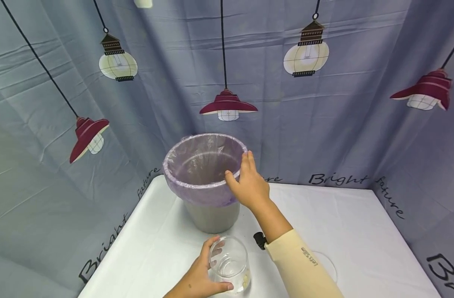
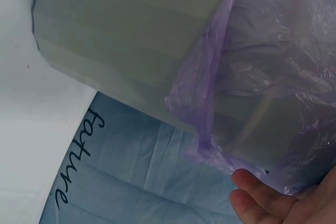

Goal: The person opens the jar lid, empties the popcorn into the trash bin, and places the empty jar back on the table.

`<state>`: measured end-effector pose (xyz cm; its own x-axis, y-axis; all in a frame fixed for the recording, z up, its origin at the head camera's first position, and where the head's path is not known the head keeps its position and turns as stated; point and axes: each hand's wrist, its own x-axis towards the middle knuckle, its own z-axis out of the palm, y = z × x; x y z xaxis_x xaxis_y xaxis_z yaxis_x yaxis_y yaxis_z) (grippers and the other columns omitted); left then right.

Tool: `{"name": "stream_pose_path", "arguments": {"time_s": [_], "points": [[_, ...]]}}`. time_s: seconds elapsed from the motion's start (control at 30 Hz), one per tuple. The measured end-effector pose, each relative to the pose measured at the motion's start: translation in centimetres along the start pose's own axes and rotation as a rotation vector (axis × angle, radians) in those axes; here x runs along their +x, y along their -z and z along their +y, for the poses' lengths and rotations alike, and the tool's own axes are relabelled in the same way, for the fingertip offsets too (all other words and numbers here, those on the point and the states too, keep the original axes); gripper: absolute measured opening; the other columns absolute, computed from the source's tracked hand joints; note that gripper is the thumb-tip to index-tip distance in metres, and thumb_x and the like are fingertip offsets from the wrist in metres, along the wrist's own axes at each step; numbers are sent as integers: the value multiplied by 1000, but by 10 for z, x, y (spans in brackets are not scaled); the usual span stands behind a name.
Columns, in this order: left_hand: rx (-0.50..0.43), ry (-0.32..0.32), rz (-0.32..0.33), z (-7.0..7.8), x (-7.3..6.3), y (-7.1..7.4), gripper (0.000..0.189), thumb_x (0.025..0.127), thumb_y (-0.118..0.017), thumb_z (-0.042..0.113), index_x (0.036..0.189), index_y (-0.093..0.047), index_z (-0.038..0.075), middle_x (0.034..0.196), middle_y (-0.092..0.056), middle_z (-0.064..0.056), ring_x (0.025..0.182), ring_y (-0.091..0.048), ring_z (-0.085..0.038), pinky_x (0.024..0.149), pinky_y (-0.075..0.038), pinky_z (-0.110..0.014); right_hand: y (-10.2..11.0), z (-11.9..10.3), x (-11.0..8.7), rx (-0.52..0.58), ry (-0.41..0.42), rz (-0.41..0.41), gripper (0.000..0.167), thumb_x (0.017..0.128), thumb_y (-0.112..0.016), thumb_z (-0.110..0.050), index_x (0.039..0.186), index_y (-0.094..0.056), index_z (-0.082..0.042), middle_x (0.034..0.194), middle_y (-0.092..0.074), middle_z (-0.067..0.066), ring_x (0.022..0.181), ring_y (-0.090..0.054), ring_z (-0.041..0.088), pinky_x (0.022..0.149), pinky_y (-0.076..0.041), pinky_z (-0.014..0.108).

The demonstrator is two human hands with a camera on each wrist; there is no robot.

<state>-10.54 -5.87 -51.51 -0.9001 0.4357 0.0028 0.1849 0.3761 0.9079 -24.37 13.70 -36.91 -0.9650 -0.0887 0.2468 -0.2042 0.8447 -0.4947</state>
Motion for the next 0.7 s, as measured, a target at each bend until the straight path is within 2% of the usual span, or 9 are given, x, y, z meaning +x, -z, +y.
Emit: {"name": "stream_pose_path", "arguments": {"time_s": [0.17, 0.33, 0.5, 0.6, 0.7], "points": [[17, -24, -59, -5, 13, -25, 111, 69, -90, 45, 151, -14, 41, 153, -41, -4, 137, -44, -31, 106, -44, -47, 0, 1, 2, -8, -7, 10, 87, 98, -32, -64, 160, -7, -8, 168, 1, 5, 121, -58, 44, 67, -53, 52], [49, -61, -99, -11, 22, -43, 109, 71, -89, 44, 151, -15, 40, 152, -41, -1, 134, -47, -26, 104, -47, -42, -2, 1, 5, -5, 1, 12, 88, 98, -31, -65, 160, -7, -8, 168, 1, 5, 125, -55, 44, 65, -52, 51], [48, -115, -144, -22, 26, -57, 109, 73, -89, 40, 154, -15, 33, 151, -39, -3, 135, -45, -24, 107, -44, -42, -2, 0, 4, 3, -4, 3, 89, 98, -30, -66, 160, -6, -8, 168, 2, 4, 126, -54, 45, 65, -52, 51], [46, -148, -151, -27, 29, -63, 112, 72, -89, 35, 155, -15, 28, 151, -40, -6, 137, -43, -24, 110, -41, -42, -1, 1, 3, 6, -8, 1, 88, 98, -30, -65, 160, -5, -7, 168, 3, 5, 127, -53, 45, 66, -53, 51], [52, -160, -148, -29, 29, -65, 114, 71, -90, 35, 156, -14, 29, 152, -38, -5, 138, -42, -24, 111, -40, -41, 1, 1, 2, 10, -10, 1, 88, 98, -30, -65, 160, -4, -7, 168, 3, 5, 129, -52, 45, 64, -53, 49]]}}
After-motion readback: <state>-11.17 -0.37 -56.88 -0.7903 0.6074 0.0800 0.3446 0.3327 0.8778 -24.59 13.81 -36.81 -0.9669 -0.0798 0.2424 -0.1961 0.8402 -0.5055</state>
